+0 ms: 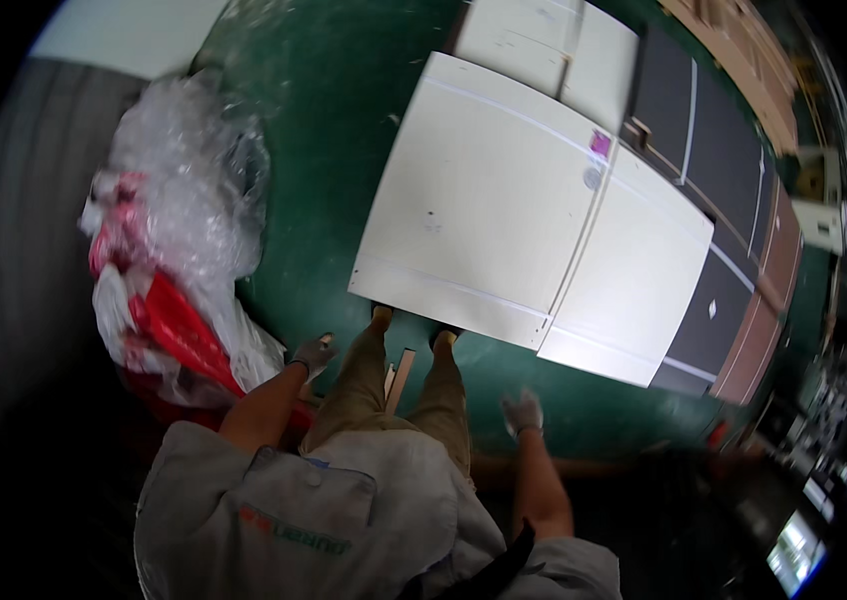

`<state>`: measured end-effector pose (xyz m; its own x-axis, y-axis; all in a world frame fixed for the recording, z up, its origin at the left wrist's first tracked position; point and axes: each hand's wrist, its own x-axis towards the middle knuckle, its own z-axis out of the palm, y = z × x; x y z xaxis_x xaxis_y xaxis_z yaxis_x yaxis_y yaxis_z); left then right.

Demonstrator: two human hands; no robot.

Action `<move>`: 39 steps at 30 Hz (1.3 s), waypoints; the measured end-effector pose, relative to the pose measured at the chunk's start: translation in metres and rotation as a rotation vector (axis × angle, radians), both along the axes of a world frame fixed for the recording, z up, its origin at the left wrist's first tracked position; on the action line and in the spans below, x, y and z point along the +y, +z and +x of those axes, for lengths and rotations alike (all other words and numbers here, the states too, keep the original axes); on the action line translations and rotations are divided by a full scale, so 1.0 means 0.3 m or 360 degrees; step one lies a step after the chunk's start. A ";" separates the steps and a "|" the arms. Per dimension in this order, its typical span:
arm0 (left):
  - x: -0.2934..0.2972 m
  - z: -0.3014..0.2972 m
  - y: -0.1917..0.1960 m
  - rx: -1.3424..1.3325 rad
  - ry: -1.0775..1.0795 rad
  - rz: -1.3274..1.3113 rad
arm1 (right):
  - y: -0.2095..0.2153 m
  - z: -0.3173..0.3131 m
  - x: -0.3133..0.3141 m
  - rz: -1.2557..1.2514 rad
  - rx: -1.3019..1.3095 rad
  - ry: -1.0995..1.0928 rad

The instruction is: The person repeatedly picks up white rectangular panels from a pile, carries them to a designated area, and stacks them neatly. The person also handles a yellow measuring tape and places it on a panel before continuing to stack more panels.

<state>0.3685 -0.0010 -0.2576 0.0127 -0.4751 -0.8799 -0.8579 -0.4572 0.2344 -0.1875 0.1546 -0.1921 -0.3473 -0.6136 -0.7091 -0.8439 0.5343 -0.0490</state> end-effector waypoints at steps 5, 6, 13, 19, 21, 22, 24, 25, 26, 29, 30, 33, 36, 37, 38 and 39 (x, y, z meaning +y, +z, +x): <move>0.245 0.041 0.274 -0.0013 0.0420 0.0405 | 0.156 0.118 0.186 0.0252 -0.0345 0.0370; 0.290 0.043 0.286 -0.0022 0.0477 0.0371 | 0.107 0.094 0.229 0.0245 -0.0401 0.0386; 0.681 -0.112 -0.017 0.0195 0.0587 -0.0059 | 0.225 0.074 0.148 -0.0060 -0.0363 0.0496; 0.706 -0.308 0.265 0.0070 0.0473 -0.0054 | 0.408 0.044 0.630 -0.0196 -0.0541 -0.0341; 0.751 -0.346 0.174 -0.0002 0.0246 -0.0053 | 0.402 -0.052 0.913 -0.0084 -0.0431 -0.0333; 0.771 -0.333 0.101 -0.0011 0.0032 -0.0089 | 0.397 -0.100 1.021 -0.0025 -0.0407 -0.0309; 0.777 -0.338 0.035 -0.0073 -0.0259 -0.0134 | 0.372 -0.189 1.247 0.0089 -0.0379 -0.0313; 0.734 -0.406 0.100 -0.0114 -0.0263 -0.0082 | 0.363 -0.232 1.364 0.0128 -0.0357 -0.0366; 0.689 -0.504 0.184 -0.0073 -0.0351 -0.0181 | 0.368 -0.259 1.484 0.0161 -0.0332 -0.0439; 0.642 -0.838 0.429 0.0141 -0.0509 -0.0438 | 0.393 -0.312 1.745 0.0177 -0.0313 -0.0647; 0.653 -0.940 0.495 0.0269 -0.0446 -0.0510 | 0.389 -0.358 1.785 0.0155 -0.0309 -0.0653; 0.681 -1.064 0.492 0.0369 -0.0369 -0.0445 | 0.335 -0.528 1.701 -0.0095 -0.0377 -0.0408; 0.592 -1.189 0.446 0.0171 -0.0548 -0.0349 | 0.360 -0.590 1.512 -0.0629 -0.0334 -0.0436; 0.610 -1.235 0.442 0.0067 -0.0609 -0.0317 | 0.393 -0.615 1.499 -0.0822 -0.0311 -0.0482; 0.632 -1.279 0.491 0.0085 -0.0570 -0.0337 | 0.339 -0.641 1.534 -0.0890 -0.0344 -0.0452; 0.667 -1.318 0.548 0.0103 -0.0528 -0.0355 | 0.270 -0.641 1.576 -0.0957 -0.0378 -0.0419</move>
